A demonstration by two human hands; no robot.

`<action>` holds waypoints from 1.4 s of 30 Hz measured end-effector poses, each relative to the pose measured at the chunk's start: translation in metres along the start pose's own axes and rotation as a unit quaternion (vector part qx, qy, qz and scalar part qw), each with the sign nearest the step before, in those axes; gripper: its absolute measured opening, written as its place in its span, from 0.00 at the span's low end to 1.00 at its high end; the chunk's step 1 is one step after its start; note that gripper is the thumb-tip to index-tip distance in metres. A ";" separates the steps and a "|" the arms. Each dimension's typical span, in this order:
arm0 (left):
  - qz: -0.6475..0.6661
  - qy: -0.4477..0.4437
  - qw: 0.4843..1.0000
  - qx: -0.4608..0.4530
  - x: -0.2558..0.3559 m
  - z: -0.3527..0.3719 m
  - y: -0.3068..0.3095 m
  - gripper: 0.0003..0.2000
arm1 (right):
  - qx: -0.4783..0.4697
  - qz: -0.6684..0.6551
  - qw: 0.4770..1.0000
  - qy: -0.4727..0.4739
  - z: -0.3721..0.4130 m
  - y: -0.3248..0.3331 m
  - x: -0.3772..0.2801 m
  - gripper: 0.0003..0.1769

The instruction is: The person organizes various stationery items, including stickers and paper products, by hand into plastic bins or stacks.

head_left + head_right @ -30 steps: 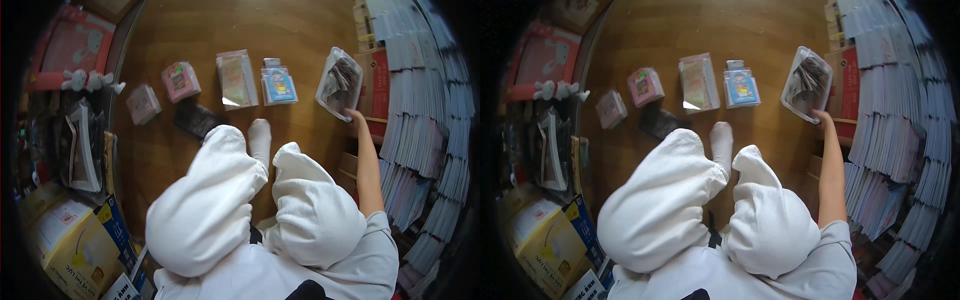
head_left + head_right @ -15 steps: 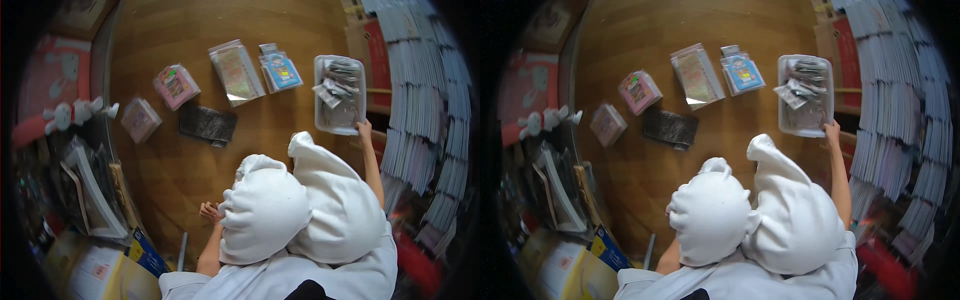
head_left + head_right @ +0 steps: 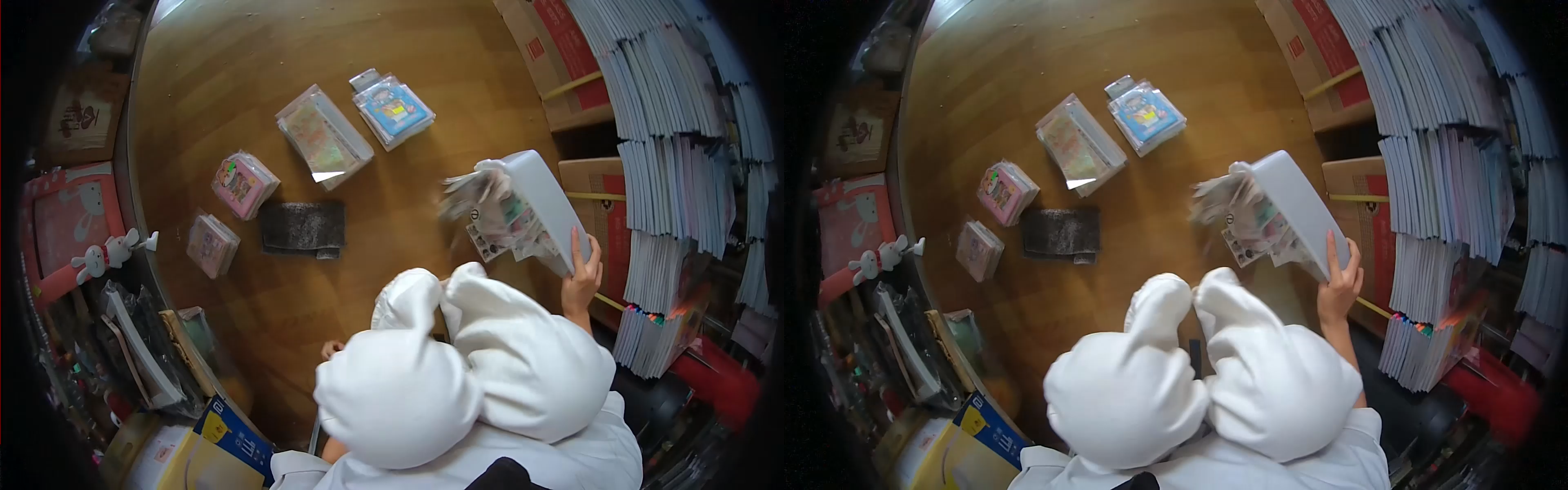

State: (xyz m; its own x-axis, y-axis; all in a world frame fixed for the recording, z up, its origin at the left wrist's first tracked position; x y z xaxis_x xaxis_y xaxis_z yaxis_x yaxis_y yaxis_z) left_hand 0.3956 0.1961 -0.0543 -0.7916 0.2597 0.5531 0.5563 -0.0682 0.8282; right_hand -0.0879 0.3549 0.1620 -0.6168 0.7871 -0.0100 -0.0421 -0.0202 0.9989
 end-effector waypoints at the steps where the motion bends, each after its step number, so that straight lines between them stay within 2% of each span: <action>1: 0.054 -0.020 0.998 0.012 0.020 -0.028 0.002 0.10 | 0.016 0.008 1.000 0.001 0.010 -0.003 -0.003 0.45; 3: 0.159 -0.085 0.984 0.005 0.072 -0.092 0.001 0.09 | 0.043 0.005 0.999 0.001 0.033 -0.011 -0.006 0.42; 5: 0.221 -0.170 0.958 -0.066 0.140 -0.157 -0.010 0.09 | 0.071 -0.014 0.997 -0.004 0.060 -0.026 -0.004 0.38; 6: 0.222 -0.208 0.945 -0.117 0.176 -0.186 -0.019 0.10 | 0.067 -0.011 0.998 0.004 0.069 -0.033 0.001 0.30; 9: 0.190 -0.331 0.880 -0.281 0.267 -0.239 -0.060 0.22 | 0.129 0.006 0.990 0.053 0.071 -0.033 0.001 0.26; 10: 0.184 -0.366 0.861 -0.301 0.291 -0.245 -0.076 0.25 | 0.094 -0.008 0.995 0.029 0.069 -0.034 0.009 0.23; 11: 0.177 -0.398 0.840 -0.323 0.312 -0.246 -0.091 0.27 | 0.109 -0.003 0.994 0.028 0.068 -0.034 0.016 0.23; 14: 0.069 -0.421 0.836 -0.345 0.332 -0.243 -0.147 0.31 | 0.175 0.022 0.983 0.046 0.047 -0.021 0.028 0.23; 17: -0.016 -0.456 0.812 -0.364 0.317 -0.231 -0.182 0.33 | 0.188 0.000 0.982 0.019 0.043 -0.009 0.041 0.28; 18: -0.025 -0.469 0.808 -0.356 0.313 -0.227 -0.185 0.33 | 0.216 0.003 0.976 0.036 0.037 0.006 0.035 0.34; 21: -0.022 -0.480 0.791 -0.378 0.309 -0.215 -0.180 0.33 | 0.252 -0.023 0.966 0.048 0.023 0.016 0.036 0.36; 24: -0.008 -0.495 0.764 -0.413 0.308 -0.201 -0.173 0.32 | 0.233 -0.154 0.959 0.049 -0.010 0.033 0.024 0.37; 27: 0.031 -0.491 0.783 -0.381 0.321 -0.206 -0.141 0.31 | 0.172 -0.279 0.944 0.042 -0.055 0.039 0.015 0.35; 28: 0.095 -0.460 0.802 -0.368 0.323 -0.211 -0.131 0.30 | 0.148 -0.323 0.934 0.038 -0.070 0.037 0.013 0.34; 29: 0.158 -0.427 0.818 -0.351 0.325 -0.216 -0.121 0.30 | 0.089 -0.435 0.896 -0.025 -0.086 0.024 0.017 0.30; 31: 0.252 -0.372 0.833 -0.322 0.325 -0.228 -0.102 0.29 | -0.034 -0.630 0.764 -0.135 -0.117 -0.016 0.018 0.23; 33: 0.314 -0.329 0.837 -0.303 0.322 -0.237 -0.084 0.28 | -0.082 -0.665 0.728 -0.145 -0.148 -0.040 0.012 0.17; 34: 0.274 -0.348 0.860 -0.253 0.319 -0.242 -0.074 0.23 | -0.108 -0.680 0.709 -0.152 -0.159 -0.050 0.008 0.14; 37: 0.295 -0.299 0.853 -0.310 0.299 -0.265 -0.060 0.19 | -0.114 -0.674 0.716 -0.143 -0.178 -0.069 0.003 0.11; 38: 0.338 -0.258 0.848 -0.317 0.286 -0.269 -0.066 0.17 | -0.118 -0.673 0.721 -0.113 -0.177 -0.075 0.000 0.11; 41: 0.419 -0.164 0.791 -0.415 0.285 -0.272 -0.055 0.19 | -0.138 -0.673 0.721 -0.092 -0.153 -0.056 -0.037 0.12; 42: 0.417 -0.139 0.787 -0.433 0.281 -0.268 -0.057 0.23 | -0.151 -0.674 0.716 -0.096 -0.142 -0.058 -0.047 0.14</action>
State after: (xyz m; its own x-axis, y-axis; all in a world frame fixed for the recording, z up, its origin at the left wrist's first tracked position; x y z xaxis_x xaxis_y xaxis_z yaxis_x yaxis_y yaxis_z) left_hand 0.0734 0.0153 0.0782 -0.0895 -0.0303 0.9955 0.3773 -0.9261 0.0057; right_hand -0.1683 0.2309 0.0984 0.2636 0.2865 -0.9211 -0.6839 0.7290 0.0310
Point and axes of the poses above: each hand's wrist, its own z-axis away from the middle knuckle, its own y-axis out of the back of the hand, x = y × z, the point moved 4 cm from there along -z, towards the middle knuckle, and after that the axes turned 13 degrees about -x, right-handed, at the moved point
